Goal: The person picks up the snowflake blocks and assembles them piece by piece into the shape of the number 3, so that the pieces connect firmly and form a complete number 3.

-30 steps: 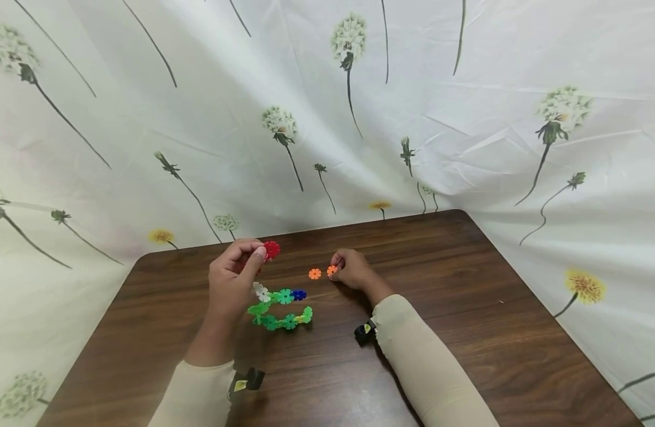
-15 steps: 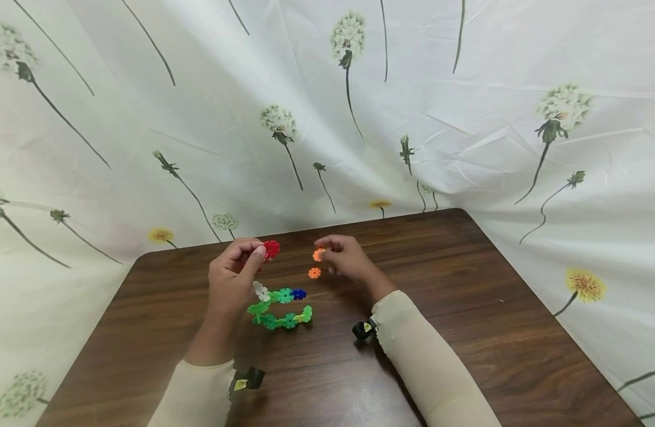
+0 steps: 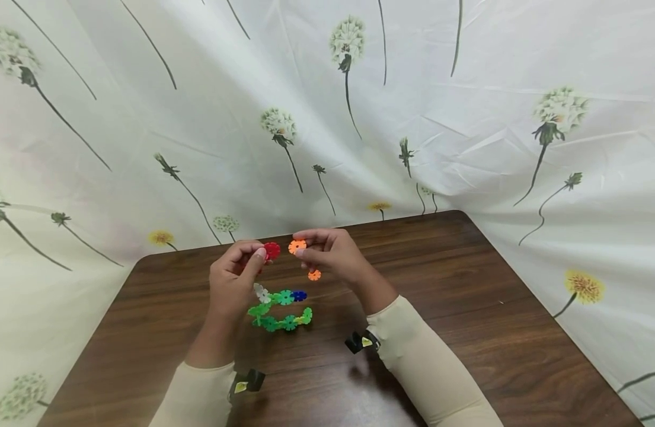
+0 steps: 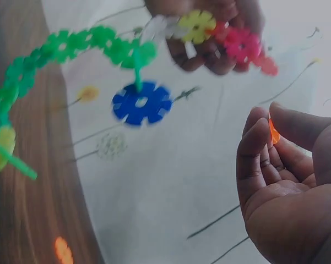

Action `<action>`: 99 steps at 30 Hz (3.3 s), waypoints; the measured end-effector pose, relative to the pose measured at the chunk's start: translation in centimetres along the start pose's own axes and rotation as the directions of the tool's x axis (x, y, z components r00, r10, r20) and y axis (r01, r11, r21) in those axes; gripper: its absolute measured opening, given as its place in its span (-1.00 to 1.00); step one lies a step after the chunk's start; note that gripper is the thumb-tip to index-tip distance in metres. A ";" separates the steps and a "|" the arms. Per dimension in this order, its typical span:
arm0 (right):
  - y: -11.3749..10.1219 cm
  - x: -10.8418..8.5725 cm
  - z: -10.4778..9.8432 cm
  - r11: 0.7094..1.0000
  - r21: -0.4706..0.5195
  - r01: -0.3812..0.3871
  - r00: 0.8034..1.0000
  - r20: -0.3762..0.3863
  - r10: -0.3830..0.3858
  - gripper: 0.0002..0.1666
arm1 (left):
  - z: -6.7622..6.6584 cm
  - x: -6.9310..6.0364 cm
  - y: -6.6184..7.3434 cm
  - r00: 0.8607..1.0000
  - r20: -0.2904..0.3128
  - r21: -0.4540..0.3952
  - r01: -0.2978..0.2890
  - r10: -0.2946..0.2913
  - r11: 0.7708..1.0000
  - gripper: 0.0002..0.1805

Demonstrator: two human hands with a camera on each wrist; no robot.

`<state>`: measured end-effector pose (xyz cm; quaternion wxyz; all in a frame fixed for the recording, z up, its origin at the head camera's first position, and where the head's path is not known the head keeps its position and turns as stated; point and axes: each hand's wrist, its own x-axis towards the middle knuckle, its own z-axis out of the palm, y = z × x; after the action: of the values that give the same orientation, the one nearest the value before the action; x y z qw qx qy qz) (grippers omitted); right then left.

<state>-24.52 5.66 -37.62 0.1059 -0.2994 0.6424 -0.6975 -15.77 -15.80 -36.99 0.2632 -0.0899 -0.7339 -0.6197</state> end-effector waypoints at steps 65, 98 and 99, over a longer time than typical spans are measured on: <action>-2.1 -1.2 4.3 0.975 0.221 0.014 0.997 -0.083 0.004 -0.56 | 0.4 -0.3 0.0 0.998 0.011 0.051 -0.057 0.056 0.997 -0.83; 3.2 1.6 -0.9 0.971 0.196 -0.135 0.935 -0.299 0.190 -0.73 | 0.3 -0.3 -0.2 0.983 0.036 0.185 -0.185 0.182 0.965 -0.72; 3.6 1.7 -1.1 0.972 0.183 -0.148 0.931 -0.305 0.199 -0.73 | 0.3 -0.3 -0.2 0.983 0.033 0.188 -0.186 0.183 0.964 -0.72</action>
<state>-27.30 5.10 -40.59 0.0843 -0.1145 0.6182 -0.7730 -15.70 -15.55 -37.35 0.3214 -0.1369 -0.7804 -0.5187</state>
